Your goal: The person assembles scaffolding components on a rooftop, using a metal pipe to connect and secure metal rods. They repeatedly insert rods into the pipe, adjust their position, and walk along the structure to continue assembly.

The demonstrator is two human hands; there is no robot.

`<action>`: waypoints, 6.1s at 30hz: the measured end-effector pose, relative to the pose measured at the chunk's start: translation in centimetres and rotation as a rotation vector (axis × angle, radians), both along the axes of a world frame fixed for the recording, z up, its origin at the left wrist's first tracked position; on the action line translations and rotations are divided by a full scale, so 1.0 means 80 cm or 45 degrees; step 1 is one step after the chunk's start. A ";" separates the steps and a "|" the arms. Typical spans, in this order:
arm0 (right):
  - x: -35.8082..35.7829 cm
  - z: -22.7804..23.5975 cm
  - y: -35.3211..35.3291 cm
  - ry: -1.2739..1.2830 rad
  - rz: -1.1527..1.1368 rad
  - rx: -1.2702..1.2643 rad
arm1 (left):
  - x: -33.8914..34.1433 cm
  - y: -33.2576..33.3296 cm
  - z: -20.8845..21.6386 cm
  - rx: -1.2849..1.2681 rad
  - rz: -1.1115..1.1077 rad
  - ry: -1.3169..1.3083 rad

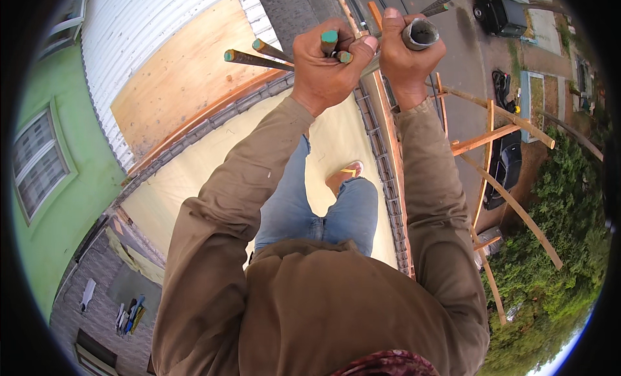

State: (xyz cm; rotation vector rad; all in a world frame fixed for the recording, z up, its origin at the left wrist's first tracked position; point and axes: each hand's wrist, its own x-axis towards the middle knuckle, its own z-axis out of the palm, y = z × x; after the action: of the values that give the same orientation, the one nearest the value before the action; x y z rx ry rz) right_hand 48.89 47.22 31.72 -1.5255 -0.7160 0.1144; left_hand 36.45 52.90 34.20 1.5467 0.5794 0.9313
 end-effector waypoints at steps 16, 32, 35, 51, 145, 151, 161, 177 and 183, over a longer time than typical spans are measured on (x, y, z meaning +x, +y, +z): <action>0.030 -0.041 0.207 -0.231 -0.062 -0.077 | 0.012 -0.042 0.004 0.033 -0.009 0.001; 0.092 -0.050 0.239 -0.043 0.023 -0.155 | -0.021 -0.044 0.017 0.141 -0.165 0.152; 0.131 -0.041 0.234 -0.122 -0.053 -0.120 | -0.006 -0.012 0.011 0.138 -0.119 0.097; 0.016 0.053 -0.133 0.252 0.303 -0.137 | 0.004 0.019 0.010 -0.167 -0.061 0.239; -0.018 0.031 0.002 0.314 0.107 -0.230 | 0.008 0.058 -0.006 0.091 -0.375 -0.222; -0.013 0.030 -0.025 0.287 -0.418 -0.179 | 0.006 0.055 -0.011 0.090 -0.365 -0.141; -0.021 0.025 -0.036 0.296 -0.637 -0.196 | 0.012 0.061 0.002 0.126 -0.428 -0.081; 0.030 0.102 -0.166 0.274 -0.715 0.285 | 0.014 0.044 -0.012 0.085 -0.359 0.121; -0.022 0.188 -0.230 0.276 -0.668 -0.039 | 0.017 0.019 0.009 -0.018 -0.150 0.294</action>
State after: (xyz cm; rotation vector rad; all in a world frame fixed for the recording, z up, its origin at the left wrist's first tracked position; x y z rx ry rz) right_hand 47.17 28.79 46.77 -1.6537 -0.1299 -0.1045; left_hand 37.83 54.46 34.93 1.6693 0.6481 0.6629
